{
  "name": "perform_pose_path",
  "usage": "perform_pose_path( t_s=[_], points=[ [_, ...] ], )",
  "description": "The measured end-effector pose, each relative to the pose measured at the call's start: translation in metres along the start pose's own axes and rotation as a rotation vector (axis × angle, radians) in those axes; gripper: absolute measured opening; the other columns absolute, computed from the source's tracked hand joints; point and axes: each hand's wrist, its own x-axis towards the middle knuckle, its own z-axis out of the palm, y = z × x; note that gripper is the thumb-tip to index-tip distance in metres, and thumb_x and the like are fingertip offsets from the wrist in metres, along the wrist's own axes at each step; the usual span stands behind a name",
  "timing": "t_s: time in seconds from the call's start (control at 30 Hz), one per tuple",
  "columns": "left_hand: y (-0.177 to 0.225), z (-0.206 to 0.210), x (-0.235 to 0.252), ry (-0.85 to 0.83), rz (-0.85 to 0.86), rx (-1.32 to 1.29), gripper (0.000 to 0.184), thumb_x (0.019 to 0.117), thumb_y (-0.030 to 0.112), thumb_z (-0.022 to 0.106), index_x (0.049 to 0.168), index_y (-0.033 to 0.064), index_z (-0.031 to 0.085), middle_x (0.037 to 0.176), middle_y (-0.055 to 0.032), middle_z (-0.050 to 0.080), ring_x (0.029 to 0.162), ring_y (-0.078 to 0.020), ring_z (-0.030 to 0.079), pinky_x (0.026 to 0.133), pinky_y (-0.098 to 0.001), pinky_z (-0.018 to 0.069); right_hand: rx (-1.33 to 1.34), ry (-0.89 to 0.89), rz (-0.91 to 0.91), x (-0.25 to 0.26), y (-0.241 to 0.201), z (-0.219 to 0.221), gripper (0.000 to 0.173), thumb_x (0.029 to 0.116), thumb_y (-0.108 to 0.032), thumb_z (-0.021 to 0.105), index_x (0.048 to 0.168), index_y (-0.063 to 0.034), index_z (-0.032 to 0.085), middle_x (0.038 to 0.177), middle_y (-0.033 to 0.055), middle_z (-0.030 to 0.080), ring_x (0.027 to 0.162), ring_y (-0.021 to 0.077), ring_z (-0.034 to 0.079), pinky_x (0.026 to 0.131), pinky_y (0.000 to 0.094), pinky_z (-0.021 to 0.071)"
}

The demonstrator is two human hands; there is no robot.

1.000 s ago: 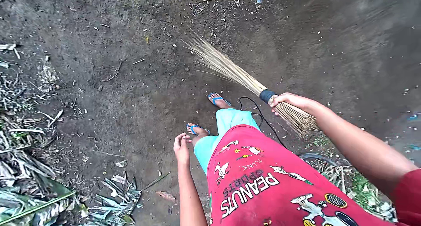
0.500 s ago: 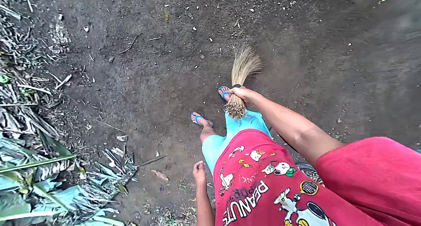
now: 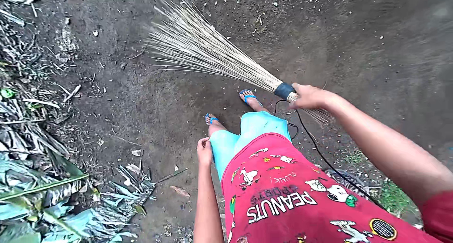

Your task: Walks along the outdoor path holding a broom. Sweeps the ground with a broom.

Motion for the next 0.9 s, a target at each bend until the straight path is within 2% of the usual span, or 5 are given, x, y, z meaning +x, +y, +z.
perform_pose_path(
  t_s=[0.23,0.4,0.53,0.7,0.9],
  points=[
    [-0.025,-0.082,0.070,-0.018,0.033,-0.091,0.032,0.1080,0.013,0.043,0.132,-0.0041,0.057,0.120,-0.0202,0.063,0.102,-0.0229,0.063,0.084,-0.0386,0.0522,-0.145,0.208,0.616,-0.049,0.101,0.057,0.053,0.0809,-0.038,0.084,0.103,0.0058,0.065,0.106,0.0356,0.064,0.105,0.0546,0.061,0.080,0.0742,0.0452],
    [-0.122,-0.165,0.071,0.014,-0.178,-0.201,0.036,0.1112,0.020,0.040,0.135,-0.0033,0.055,0.121,-0.0218,0.064,0.100,-0.0284,0.065,0.080,-0.0456,0.0534,0.157,0.215,0.857,-0.095,0.087,0.128,0.061,0.0842,-0.028,0.080,0.123,0.0131,0.058,0.123,0.0344,0.060,0.116,0.0444,0.059,0.097,0.0635,0.0453],
    [-0.186,-0.222,0.060,0.037,-0.370,-0.186,0.036,0.1120,0.022,0.039,0.134,-0.0025,0.055,0.120,-0.0211,0.064,0.091,-0.0260,0.062,0.075,-0.0432,0.0496,0.591,0.136,0.839,-0.081,0.028,0.175,0.036,0.1000,-0.023,0.057,0.129,-0.0017,0.056,0.114,0.0159,0.060,0.094,0.0211,0.058,0.083,0.0421,0.0484],
    [-0.200,-0.257,0.045,0.114,-0.433,-0.237,0.040,0.1130,0.020,0.034,0.137,-0.0071,0.050,0.120,-0.0233,0.062,0.088,-0.0219,0.061,0.074,-0.0372,0.0498,1.294,0.270,0.665,0.007,-0.099,0.204,0.014,0.1007,-0.022,0.051,0.105,-0.0098,0.056,0.082,0.0043,0.056,0.064,0.0133,0.054,0.059,0.0320,0.0484],
    [-0.165,-0.244,0.075,0.006,-0.270,-0.075,0.034,0.1106,0.015,0.043,0.131,-0.0102,0.054,0.117,-0.0255,0.062,0.097,-0.0240,0.061,0.089,-0.0410,0.0508,1.253,-0.272,0.183,0.049,-0.276,0.220,0.013,0.1005,-0.021,0.049,0.103,-0.0104,0.056,0.078,0.0035,0.062,0.063,0.0120,0.061,0.058,0.0288,0.0535]
  ],
)
